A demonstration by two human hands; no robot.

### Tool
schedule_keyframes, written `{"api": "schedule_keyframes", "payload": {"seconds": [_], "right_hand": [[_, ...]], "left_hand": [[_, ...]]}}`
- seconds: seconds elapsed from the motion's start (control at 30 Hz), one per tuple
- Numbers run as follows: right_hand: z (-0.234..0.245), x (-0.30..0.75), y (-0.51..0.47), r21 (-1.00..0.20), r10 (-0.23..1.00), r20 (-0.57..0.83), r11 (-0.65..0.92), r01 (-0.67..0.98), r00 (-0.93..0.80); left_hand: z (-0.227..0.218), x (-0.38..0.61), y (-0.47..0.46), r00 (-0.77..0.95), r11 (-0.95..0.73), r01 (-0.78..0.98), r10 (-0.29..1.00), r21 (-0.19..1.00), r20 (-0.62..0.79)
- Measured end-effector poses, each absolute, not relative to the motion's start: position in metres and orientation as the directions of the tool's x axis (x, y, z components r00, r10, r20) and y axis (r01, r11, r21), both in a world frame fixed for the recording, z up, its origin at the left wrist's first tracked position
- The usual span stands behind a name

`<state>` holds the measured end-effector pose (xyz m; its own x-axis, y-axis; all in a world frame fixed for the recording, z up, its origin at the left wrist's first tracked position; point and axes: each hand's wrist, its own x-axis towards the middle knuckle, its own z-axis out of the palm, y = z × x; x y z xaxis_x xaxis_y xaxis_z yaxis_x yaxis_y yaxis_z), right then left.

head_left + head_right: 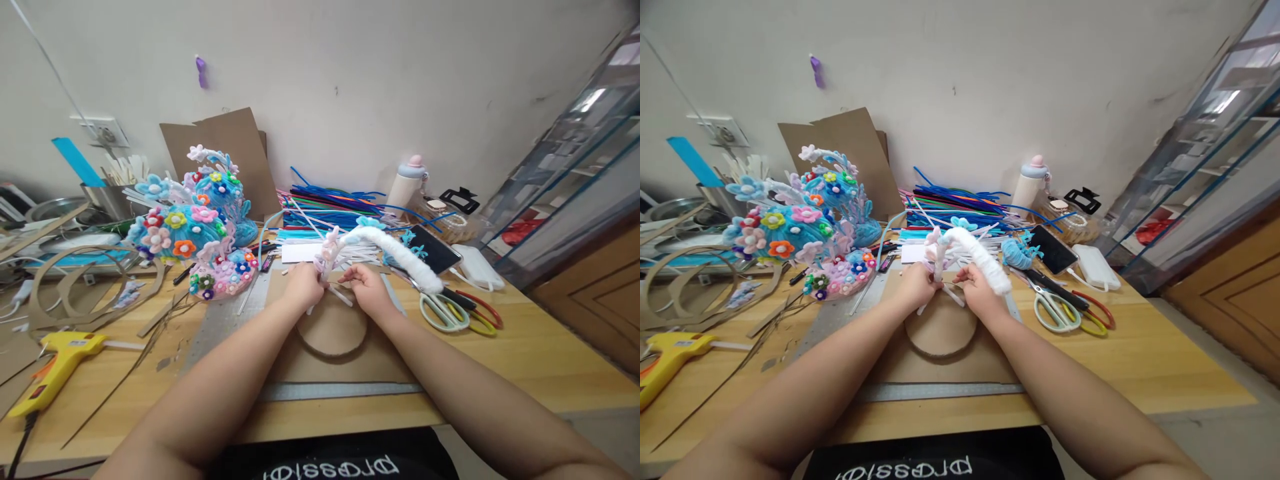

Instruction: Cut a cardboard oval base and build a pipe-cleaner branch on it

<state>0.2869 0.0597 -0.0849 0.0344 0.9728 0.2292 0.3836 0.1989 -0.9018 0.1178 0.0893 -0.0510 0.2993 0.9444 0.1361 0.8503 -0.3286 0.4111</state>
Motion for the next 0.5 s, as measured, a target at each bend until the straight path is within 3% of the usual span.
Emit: {"api": "schedule_keyframes", "payload": {"seconds": [0.27,0.5], "right_hand": [[-0.087,0.288,0.062,-0.929,0.982,0.187,0.175,0.326,0.006],[-0.083,0.291,0.065,-0.925,0.972,0.234,0.214,0.314,0.027]], "left_hand": [[-0.055,0.115,0.088,0.287,-0.312,0.834,0.95,0.454,0.125],[-0.04,0.111,0.09,0.317,-0.323,0.766,0.942,0.556,0.11]]}}
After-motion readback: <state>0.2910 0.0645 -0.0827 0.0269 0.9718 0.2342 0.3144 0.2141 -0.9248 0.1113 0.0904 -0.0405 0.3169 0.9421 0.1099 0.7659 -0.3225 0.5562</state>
